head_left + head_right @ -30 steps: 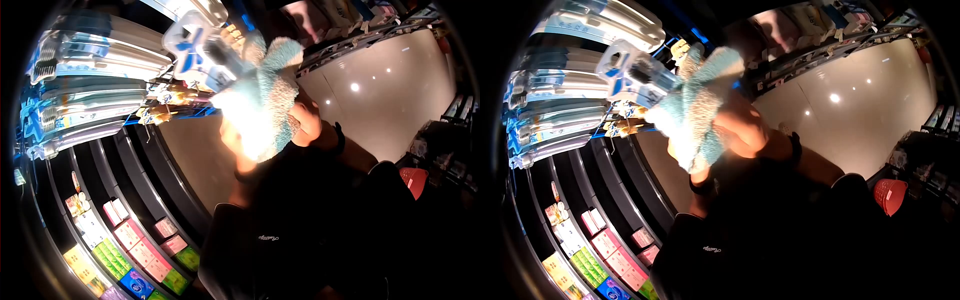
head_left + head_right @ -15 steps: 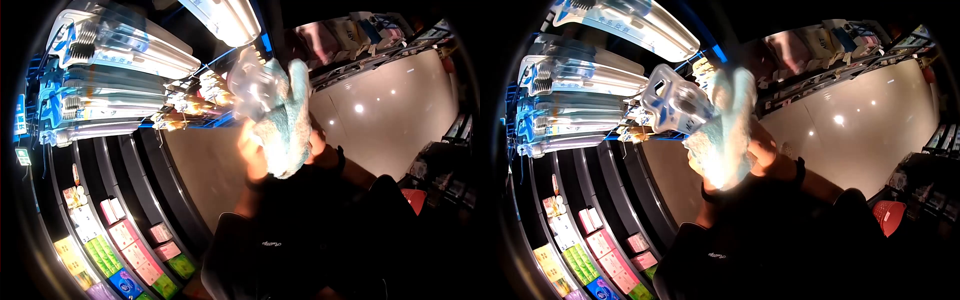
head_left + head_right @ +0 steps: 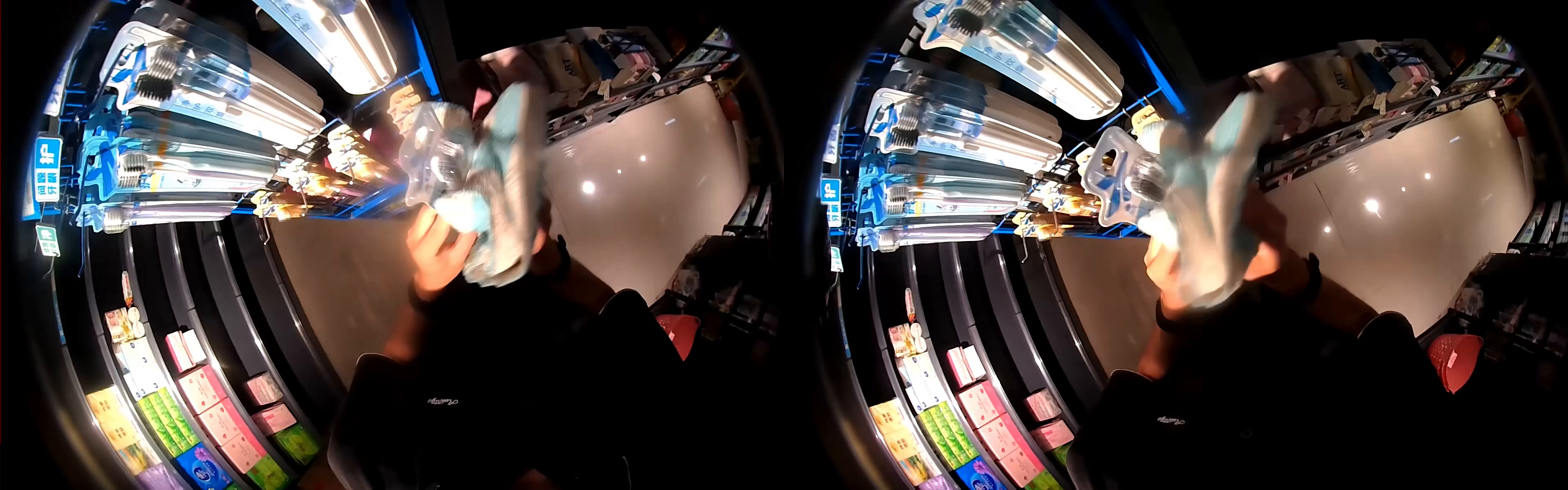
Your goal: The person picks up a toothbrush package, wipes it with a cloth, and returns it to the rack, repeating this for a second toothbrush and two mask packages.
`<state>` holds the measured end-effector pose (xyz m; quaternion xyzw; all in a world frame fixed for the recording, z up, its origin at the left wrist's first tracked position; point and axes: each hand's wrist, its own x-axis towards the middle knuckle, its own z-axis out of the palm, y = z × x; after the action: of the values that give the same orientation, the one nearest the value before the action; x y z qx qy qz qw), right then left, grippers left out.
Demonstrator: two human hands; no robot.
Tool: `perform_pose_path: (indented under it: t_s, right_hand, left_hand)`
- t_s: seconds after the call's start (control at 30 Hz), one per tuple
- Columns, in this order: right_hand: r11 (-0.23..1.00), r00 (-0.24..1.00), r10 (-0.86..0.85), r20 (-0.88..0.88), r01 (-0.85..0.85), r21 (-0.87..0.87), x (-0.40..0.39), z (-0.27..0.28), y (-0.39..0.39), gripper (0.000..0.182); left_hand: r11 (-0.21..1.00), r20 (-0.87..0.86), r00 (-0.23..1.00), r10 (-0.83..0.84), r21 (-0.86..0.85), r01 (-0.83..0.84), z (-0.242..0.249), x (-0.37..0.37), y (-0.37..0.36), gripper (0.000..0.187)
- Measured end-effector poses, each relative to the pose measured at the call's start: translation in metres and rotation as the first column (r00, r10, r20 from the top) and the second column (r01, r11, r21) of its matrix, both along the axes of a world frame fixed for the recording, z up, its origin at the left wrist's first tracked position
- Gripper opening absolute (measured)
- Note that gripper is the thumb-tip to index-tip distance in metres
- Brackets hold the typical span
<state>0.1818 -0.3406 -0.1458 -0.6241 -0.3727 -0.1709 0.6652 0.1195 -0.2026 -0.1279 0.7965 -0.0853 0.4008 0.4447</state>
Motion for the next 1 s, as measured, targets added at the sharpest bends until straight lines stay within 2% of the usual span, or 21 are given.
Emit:
perform_pose_path:
  t_s: [0.07,0.1,0.13,0.17,0.2,0.23,0.27,0.3,0.33,0.4,0.43,0.5,0.57,0.7,0.73,0.77,0.83,0.93,1.0]
  right_hand:
    - [0.993,0.998,0.008,0.069,0.000,-0.119,-0.009,-0.002,-0.004,0.029]
    - [0.970,0.986,-0.035,0.164,0.073,-0.231,-0.011,0.003,-0.006,0.026]
    - [0.953,0.997,0.082,-0.016,-0.083,-0.293,-0.013,-0.003,-0.017,0.030]
    - [0.916,0.967,0.184,-0.174,-0.233,-0.327,-0.006,-0.012,-0.025,0.035]
    - [0.952,0.988,0.141,-0.065,-0.154,-0.265,0.000,-0.011,-0.023,0.030]
    - [0.978,0.995,0.093,0.025,-0.087,-0.191,0.002,-0.010,-0.022,0.026]
    - [0.976,0.970,0.151,-0.190,-0.177,-0.128,0.005,-0.009,-0.027,0.031]
    - [0.965,0.888,0.215,-0.406,-0.257,-0.053,0.005,-0.009,-0.034,0.036]
    - [0.962,0.782,0.265,-0.564,-0.258,0.094,0.005,-0.009,-0.035,0.043]
    - [0.986,0.902,0.149,-0.404,-0.168,-0.012,0.015,0.002,-0.042,0.050]
    - [0.979,0.843,0.204,-0.497,-0.181,0.095,0.016,0.004,-0.044,0.048]
    - [0.987,0.935,-0.006,-0.355,-0.052,-0.152,0.015,0.002,-0.048,0.045]
    - [0.988,0.919,0.032,-0.394,-0.089,-0.128,0.010,0.013,-0.043,0.042]
    - [0.984,0.878,0.022,-0.478,-0.104,-0.146,0.003,0.015,-0.043,0.040]
    - [0.991,0.831,0.117,-0.543,-0.131,0.014,0.003,0.008,-0.042,0.040]
    - [0.987,0.819,0.154,-0.553,-0.146,0.059,0.003,0.008,-0.043,0.039]
    - [0.973,0.789,0.229,-0.571,-0.174,0.150,0.002,0.009,-0.045,0.038]
    - [0.988,0.928,0.017,-0.373,-0.072,-0.134,0.004,0.007,-0.051,0.036]
    - [0.996,0.874,0.043,-0.485,-0.072,-0.043,0.006,0.005,-0.054,0.037]
  left_hand:
    - [0.999,0.025,1.000,0.008,-0.047,-0.006,-0.017,-0.004,0.009,0.029]
    - [0.999,-0.025,0.999,-0.041,-0.013,0.040,-0.010,-0.005,0.015,0.033]
    - [0.996,-0.077,0.993,-0.087,0.018,0.088,-0.004,-0.006,0.022,0.037]
    - [0.996,-0.092,0.994,-0.062,0.062,0.068,0.004,-0.006,0.024,0.039]
    - [0.993,-0.105,0.994,-0.036,0.107,0.048,0.012,-0.005,0.027,0.042]
    - [0.998,-0.143,0.989,0.045,0.059,-0.037,0.010,-0.009,0.022,0.043]
    - [0.996,-0.130,0.988,0.085,0.001,-0.086,0.009,-0.011,0.019,0.042]
    - [0.989,-0.133,0.984,0.121,-0.065,-0.130,0.010,-0.012,0.018,0.042]
    - [0.984,-0.114,0.986,0.125,-0.112,-0.138,0.019,-0.010,0.018,0.042]
    - [0.964,-0.078,0.992,0.100,-0.240,-0.116,0.041,-0.003,0.017,0.041]
    - [0.949,-0.020,0.998,0.051,-0.309,-0.055,0.053,0.001,0.018,0.040]
    - [0.937,0.078,0.997,-0.012,-0.347,0.038,0.074,0.011,0.022,0.040]
    - [0.962,0.098,0.995,-0.017,-0.271,0.043,0.091,0.019,0.026,0.043]
    - [0.966,0.172,0.984,-0.043,-0.244,0.085,0.109,0.030,0.023,0.053]
    - [0.955,0.157,0.983,-0.100,-0.262,0.139,0.109,0.030,0.025,0.056]
    - [0.941,0.141,0.978,-0.156,-0.281,0.191,0.109,0.029,0.026,0.060]
    - [0.941,0.127,0.980,-0.151,-0.284,0.182,0.118,0.032,0.027,0.060]
    - [0.919,0.148,0.980,-0.129,-0.353,0.175,0.121,0.037,0.024,0.059]
    - [0.902,0.156,0.980,-0.127,-0.394,0.179,0.123,0.039,0.020,0.057]
